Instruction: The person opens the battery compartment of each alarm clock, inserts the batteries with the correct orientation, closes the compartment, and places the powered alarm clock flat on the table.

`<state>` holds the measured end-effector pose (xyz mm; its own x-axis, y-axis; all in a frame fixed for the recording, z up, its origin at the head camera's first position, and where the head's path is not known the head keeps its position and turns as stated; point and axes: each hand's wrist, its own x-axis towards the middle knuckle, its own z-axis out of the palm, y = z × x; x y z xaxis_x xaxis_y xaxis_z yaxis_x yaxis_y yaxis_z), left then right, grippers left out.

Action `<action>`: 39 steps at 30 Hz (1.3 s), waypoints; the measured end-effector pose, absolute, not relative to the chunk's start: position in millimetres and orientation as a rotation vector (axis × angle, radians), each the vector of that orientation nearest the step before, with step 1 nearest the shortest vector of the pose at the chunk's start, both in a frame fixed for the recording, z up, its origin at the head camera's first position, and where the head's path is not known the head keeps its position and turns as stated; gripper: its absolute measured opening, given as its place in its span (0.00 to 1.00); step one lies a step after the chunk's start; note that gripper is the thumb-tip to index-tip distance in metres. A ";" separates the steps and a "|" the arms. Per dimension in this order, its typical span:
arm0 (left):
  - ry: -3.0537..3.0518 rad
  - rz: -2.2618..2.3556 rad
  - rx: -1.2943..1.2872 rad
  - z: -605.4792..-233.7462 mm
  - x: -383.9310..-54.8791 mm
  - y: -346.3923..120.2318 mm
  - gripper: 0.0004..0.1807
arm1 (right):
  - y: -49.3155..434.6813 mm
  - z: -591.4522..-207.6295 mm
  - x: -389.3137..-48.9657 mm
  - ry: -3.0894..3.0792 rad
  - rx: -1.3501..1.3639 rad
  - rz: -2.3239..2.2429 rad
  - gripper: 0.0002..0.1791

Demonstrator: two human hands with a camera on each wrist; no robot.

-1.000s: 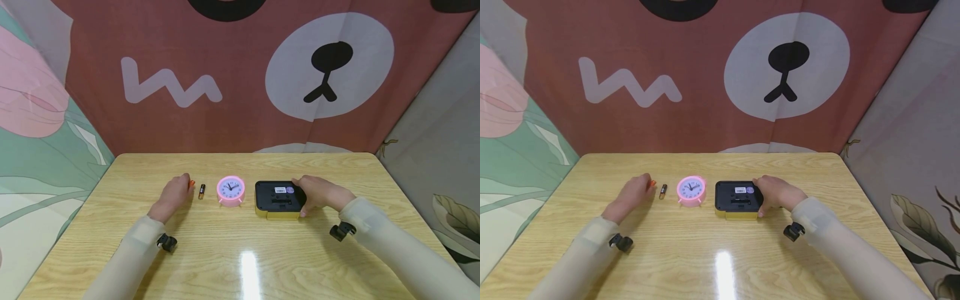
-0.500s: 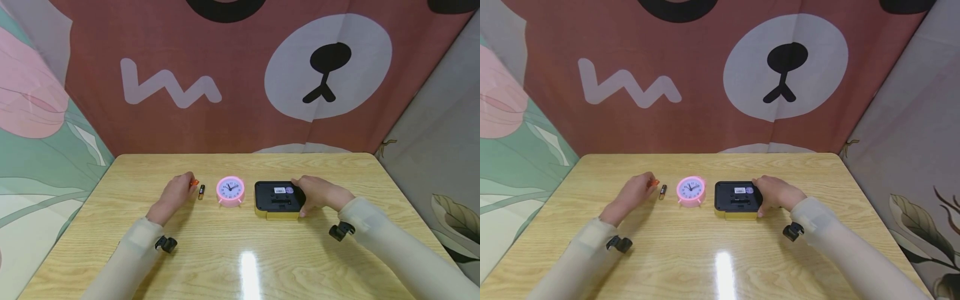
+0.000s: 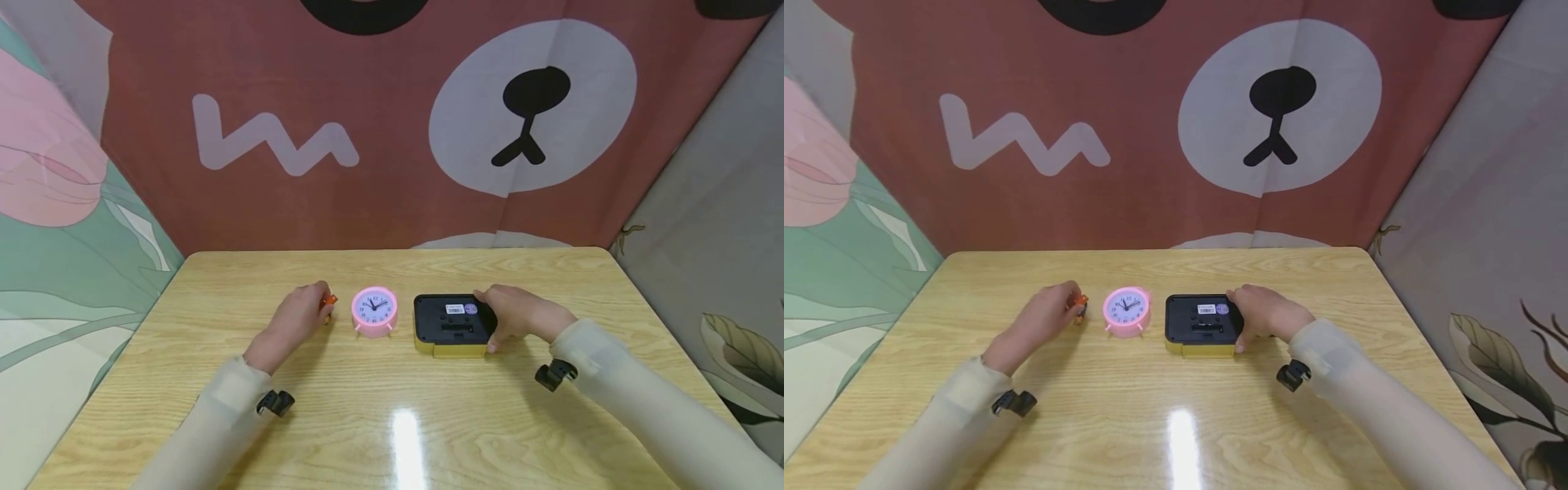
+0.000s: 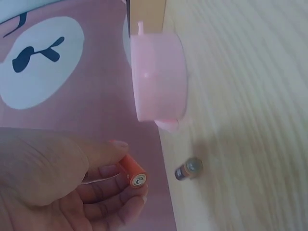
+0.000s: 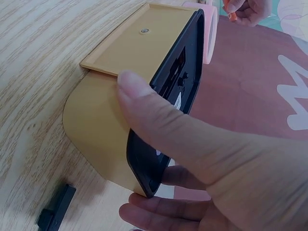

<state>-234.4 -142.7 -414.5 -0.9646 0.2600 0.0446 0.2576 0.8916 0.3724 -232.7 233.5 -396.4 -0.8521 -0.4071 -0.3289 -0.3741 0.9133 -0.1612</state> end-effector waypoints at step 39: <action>3.033 0.764 0.689 -389.7 -224.5 -65.3 0.05 | 233.1 -395.8 -233.1 2.710 -0.541 -0.140 0.64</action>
